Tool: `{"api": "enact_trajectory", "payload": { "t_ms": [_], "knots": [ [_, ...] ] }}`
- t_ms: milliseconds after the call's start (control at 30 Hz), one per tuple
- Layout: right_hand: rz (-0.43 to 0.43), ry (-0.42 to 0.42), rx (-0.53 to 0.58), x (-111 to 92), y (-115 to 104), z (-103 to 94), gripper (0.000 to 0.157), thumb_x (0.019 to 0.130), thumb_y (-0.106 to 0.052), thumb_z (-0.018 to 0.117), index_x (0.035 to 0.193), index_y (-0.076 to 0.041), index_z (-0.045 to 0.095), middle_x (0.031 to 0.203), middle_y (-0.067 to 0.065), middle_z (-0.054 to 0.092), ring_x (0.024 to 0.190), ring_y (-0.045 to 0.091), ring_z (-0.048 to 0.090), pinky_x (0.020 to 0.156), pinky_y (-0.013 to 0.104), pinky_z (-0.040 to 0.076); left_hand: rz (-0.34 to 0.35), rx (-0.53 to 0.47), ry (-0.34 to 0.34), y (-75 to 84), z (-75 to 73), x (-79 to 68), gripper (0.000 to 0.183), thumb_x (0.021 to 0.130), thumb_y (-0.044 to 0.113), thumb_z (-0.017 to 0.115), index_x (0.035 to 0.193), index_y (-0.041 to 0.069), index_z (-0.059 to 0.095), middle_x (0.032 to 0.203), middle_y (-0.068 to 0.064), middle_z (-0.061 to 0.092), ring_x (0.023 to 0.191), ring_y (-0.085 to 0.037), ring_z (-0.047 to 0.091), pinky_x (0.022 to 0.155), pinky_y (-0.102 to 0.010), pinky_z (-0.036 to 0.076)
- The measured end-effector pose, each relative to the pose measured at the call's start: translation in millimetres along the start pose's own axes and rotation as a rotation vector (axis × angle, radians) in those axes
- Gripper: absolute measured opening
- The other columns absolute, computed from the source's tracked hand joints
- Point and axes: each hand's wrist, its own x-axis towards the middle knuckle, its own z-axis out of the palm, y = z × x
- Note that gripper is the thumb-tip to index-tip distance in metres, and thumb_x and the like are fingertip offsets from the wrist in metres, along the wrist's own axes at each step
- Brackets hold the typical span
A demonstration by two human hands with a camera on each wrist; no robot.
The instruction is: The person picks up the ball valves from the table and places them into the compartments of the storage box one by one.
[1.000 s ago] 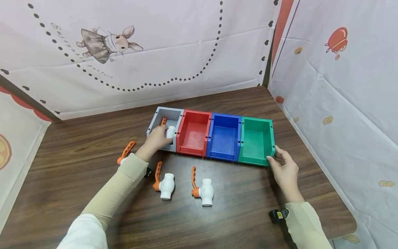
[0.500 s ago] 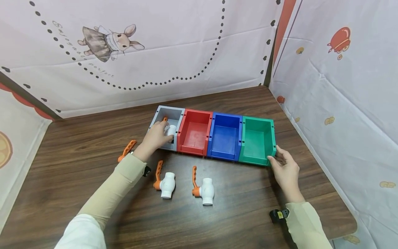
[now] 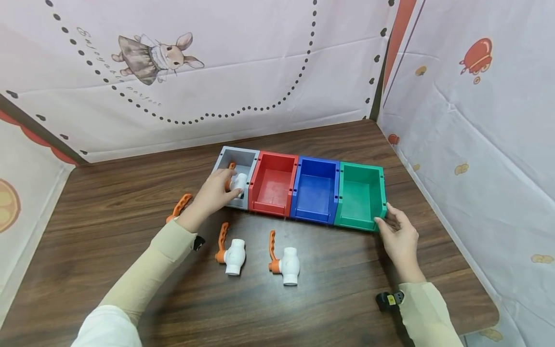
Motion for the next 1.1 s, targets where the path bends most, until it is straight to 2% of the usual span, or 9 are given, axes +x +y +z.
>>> {"api": "enact_trajectory", "payload": {
  "t_ms": [100,200,333,400,533,600,833,967,1100],
  "knots": [
    [0.009,0.007,-0.012,1,1,0.2,0.045,0.086,0.003,0.066,0.129,0.0,0.056,0.11,0.015,0.064,0.082,-0.023,0.047,0.071,-0.002,0.04,0.022,-0.02,0.005,-1.5,-4.7,-6.4,0.051,0.086,0.022,0.069,0.128,-0.001,0.052,0.129,-0.02,0.053,0.115,-0.033,0.051,0.097,-0.047,0.045],
    [0.026,0.01,-0.029,1,1,-0.2,0.045,0.086,0.001,0.066,0.13,-0.002,0.056,0.108,0.009,0.063,0.082,-0.022,0.047,0.071,-0.001,0.04,0.038,-0.02,0.003,-2.0,-12.0,-11.0,0.053,0.086,0.023,0.07,0.13,-0.001,0.051,0.131,-0.018,0.052,0.117,-0.032,0.05,0.097,-0.046,0.045],
    [0.037,0.01,-0.032,2,1,-1.3,0.044,0.087,-0.002,0.065,0.131,-0.003,0.056,0.109,0.008,0.063,0.082,-0.022,0.047,0.071,-0.001,0.04,0.079,-0.019,0.019,-4.2,-21.3,-15.2,0.052,0.086,0.023,0.07,0.129,-0.001,0.051,0.129,-0.017,0.054,0.106,-0.03,0.053,0.087,-0.045,0.047],
    [0.04,0.013,-0.032,2,1,-1.3,0.044,0.087,-0.002,0.065,0.131,-0.003,0.056,0.107,0.004,0.063,0.082,-0.022,0.047,0.071,-0.001,0.04,0.094,-0.028,0.028,-6.7,-24.6,-16.9,0.052,0.086,0.023,0.07,0.128,0.0,0.052,0.128,-0.018,0.054,0.106,-0.031,0.053,0.088,-0.046,0.046],
    [0.039,0.016,-0.022,2,1,-1.2,0.044,0.087,-0.001,0.065,0.131,-0.003,0.056,0.101,-0.01,0.06,0.08,-0.022,0.048,0.07,-0.001,0.04,0.084,-0.041,0.036,-12.4,-30.1,-21.5,0.053,0.086,0.023,0.07,0.13,-0.001,0.051,0.129,-0.019,0.053,0.113,-0.034,0.053,0.093,-0.049,0.045],
    [0.038,0.018,-0.019,2,0,-1.2,0.044,0.087,-0.001,0.065,0.13,-0.003,0.056,0.099,-0.012,0.059,0.08,-0.022,0.048,0.07,-0.001,0.04,0.066,-0.036,0.042,-15.4,-32.8,-24.5,0.055,0.087,0.023,0.069,0.132,-0.002,0.049,0.13,-0.019,0.053,0.116,-0.034,0.053,0.094,-0.049,0.044],
    [0.015,0.005,-0.011,2,-2,-0.6,0.044,0.087,0.001,0.064,0.13,0.001,0.055,0.11,0.021,0.063,0.079,-0.023,0.047,0.069,-0.002,0.04,0.021,-0.029,0.065,-26.8,-44.8,-35.7,0.056,0.089,0.024,0.067,0.133,-0.003,0.047,0.132,-0.022,0.05,0.119,-0.038,0.05,0.097,-0.052,0.042],
    [0.038,0.004,-0.022,3,-2,0.9,0.044,0.087,0.001,0.065,0.13,-0.001,0.055,0.109,0.013,0.064,0.079,-0.023,0.048,0.069,-0.001,0.04,-0.029,-0.033,0.062,-34.9,-49.1,-41.6,0.057,0.089,0.025,0.066,0.135,-0.002,0.045,0.135,-0.022,0.049,0.121,-0.039,0.049,0.097,-0.053,0.041],
    [0.048,0.008,-0.026,3,-1,2.1,0.045,0.087,0.0,0.065,0.131,-0.002,0.056,0.108,0.009,0.064,0.079,-0.023,0.048,0.069,-0.001,0.041,-0.068,-0.028,0.066,-41.7,-51.6,-46.0,0.057,0.09,0.026,0.065,0.136,-0.001,0.044,0.136,-0.023,0.048,0.115,-0.04,0.052,0.094,-0.053,0.043]
  ]
}}
